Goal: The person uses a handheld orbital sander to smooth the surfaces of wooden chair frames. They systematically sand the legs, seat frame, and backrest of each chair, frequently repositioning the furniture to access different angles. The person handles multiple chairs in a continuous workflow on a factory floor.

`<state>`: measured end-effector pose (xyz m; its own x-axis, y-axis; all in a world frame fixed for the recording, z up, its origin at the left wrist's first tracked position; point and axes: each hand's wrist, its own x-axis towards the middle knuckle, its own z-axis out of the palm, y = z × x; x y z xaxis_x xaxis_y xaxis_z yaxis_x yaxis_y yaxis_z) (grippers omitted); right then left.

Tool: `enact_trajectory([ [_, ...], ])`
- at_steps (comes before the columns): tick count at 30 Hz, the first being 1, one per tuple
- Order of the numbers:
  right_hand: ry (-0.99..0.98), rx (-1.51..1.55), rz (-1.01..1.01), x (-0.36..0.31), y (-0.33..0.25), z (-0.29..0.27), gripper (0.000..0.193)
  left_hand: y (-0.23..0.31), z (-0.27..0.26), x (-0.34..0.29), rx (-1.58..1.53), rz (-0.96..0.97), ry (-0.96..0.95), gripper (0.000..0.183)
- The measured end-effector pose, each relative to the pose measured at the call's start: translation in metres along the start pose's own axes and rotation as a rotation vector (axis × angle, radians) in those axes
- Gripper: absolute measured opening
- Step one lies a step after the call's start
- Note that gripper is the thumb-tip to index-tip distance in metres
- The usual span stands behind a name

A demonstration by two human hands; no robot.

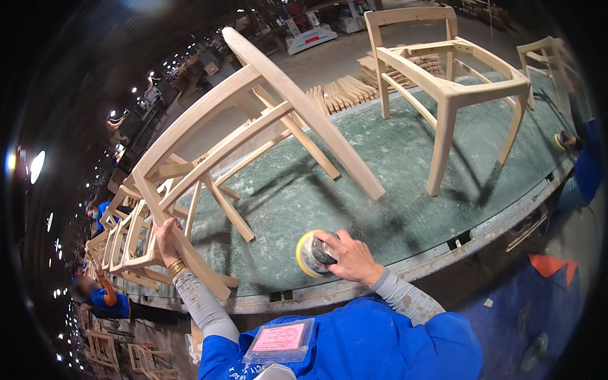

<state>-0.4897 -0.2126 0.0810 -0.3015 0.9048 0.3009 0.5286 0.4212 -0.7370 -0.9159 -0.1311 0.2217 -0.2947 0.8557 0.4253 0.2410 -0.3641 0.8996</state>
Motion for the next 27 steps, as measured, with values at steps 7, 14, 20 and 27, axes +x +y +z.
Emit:
enact_trajectory([
  [7,0.425,-0.006,-0.086,0.007,-0.015,-0.085,0.071,0.001,0.001,-0.001,0.027,-0.009,0.012,0.055],
  [14,0.607,-0.088,-0.139,0.065,0.007,-0.129,0.068,0.002,0.006,-0.012,0.051,0.018,0.035,0.060],
  [20,0.509,-0.098,-0.161,0.189,-0.015,-0.166,0.063,0.005,0.007,-0.021,0.062,0.066,0.039,0.064],
  [27,0.508,-0.192,-0.320,0.201,-0.007,-0.171,0.063,-0.002,0.000,-0.024,0.071,0.041,0.069,0.065],
])
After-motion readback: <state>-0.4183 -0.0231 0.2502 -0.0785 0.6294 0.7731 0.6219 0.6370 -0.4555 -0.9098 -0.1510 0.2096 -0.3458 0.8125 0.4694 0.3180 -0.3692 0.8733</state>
